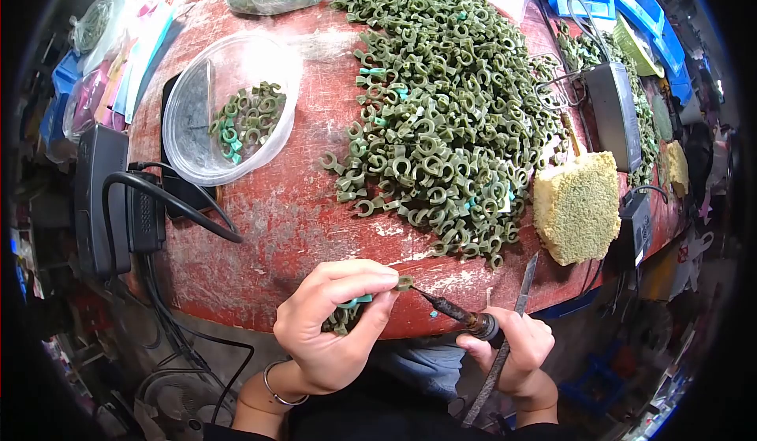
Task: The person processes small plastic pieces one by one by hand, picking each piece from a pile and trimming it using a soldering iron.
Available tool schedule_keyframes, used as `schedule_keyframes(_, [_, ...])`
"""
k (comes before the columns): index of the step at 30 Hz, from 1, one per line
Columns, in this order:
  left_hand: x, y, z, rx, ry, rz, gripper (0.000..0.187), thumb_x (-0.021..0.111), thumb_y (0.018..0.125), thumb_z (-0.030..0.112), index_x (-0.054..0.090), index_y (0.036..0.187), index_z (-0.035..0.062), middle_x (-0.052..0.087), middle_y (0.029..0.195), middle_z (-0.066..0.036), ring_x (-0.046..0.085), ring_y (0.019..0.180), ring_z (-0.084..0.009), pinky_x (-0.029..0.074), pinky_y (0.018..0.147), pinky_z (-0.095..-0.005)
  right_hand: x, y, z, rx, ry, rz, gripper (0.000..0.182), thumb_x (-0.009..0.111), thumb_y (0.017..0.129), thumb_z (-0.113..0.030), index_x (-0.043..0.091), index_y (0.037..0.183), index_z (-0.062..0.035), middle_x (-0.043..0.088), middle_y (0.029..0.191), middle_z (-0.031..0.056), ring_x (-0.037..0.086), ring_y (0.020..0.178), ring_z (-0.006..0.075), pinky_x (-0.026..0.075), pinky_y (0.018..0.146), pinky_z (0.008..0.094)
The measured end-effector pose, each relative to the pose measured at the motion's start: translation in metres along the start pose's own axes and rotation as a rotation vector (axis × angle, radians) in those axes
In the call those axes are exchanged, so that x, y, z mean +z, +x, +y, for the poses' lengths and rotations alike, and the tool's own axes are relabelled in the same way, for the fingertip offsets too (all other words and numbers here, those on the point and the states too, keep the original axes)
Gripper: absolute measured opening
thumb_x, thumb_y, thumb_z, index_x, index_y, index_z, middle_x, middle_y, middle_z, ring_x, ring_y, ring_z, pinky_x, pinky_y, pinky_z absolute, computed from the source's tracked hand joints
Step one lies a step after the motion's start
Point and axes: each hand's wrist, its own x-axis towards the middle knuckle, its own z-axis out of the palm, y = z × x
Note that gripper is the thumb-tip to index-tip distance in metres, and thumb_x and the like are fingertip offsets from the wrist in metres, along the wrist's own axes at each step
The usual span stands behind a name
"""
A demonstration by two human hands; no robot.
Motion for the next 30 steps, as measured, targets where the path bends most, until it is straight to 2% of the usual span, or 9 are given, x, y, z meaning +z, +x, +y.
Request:
schedule_keyframes(20, [0.0007, 0.0028, 0.0007, 0.076, 0.041, -0.008, 0.02, 0.066, 0.067, -0.009, 0.062, 0.085, -0.0009, 0.063, 0.084, -0.013, 0.063, 0.075, -0.0201, 0.05, 0.067, -0.0276, -0.0006, 0.0028, -0.0012, -0.012, 0.015, 0.0, 0.04, 0.079, 0.061, -0.026, 0.059, 0.081, 0.0014, 0.052, 0.053, 0.0037, 0.051, 0.041, 0.0158, 0.041, 0.039, 0.0247])
schedule_keyframes(30, [0.0009, 0.0018, 0.0004, 0.059, 0.029, 0.008, 0.02, 0.066, 0.067, -0.009, 0.062, 0.084, -0.0008, 0.063, 0.084, -0.013, 0.063, 0.075, -0.0206, 0.05, 0.068, -0.028, -0.0003, 0.0022, -0.0019, 0.006, 0.002, 0.002, 0.038, 0.079, 0.061, -0.027, 0.059, 0.078, -0.0005, 0.051, 0.052, 0.0027, 0.051, 0.041, 0.0156, 0.04, 0.038, 0.0245])
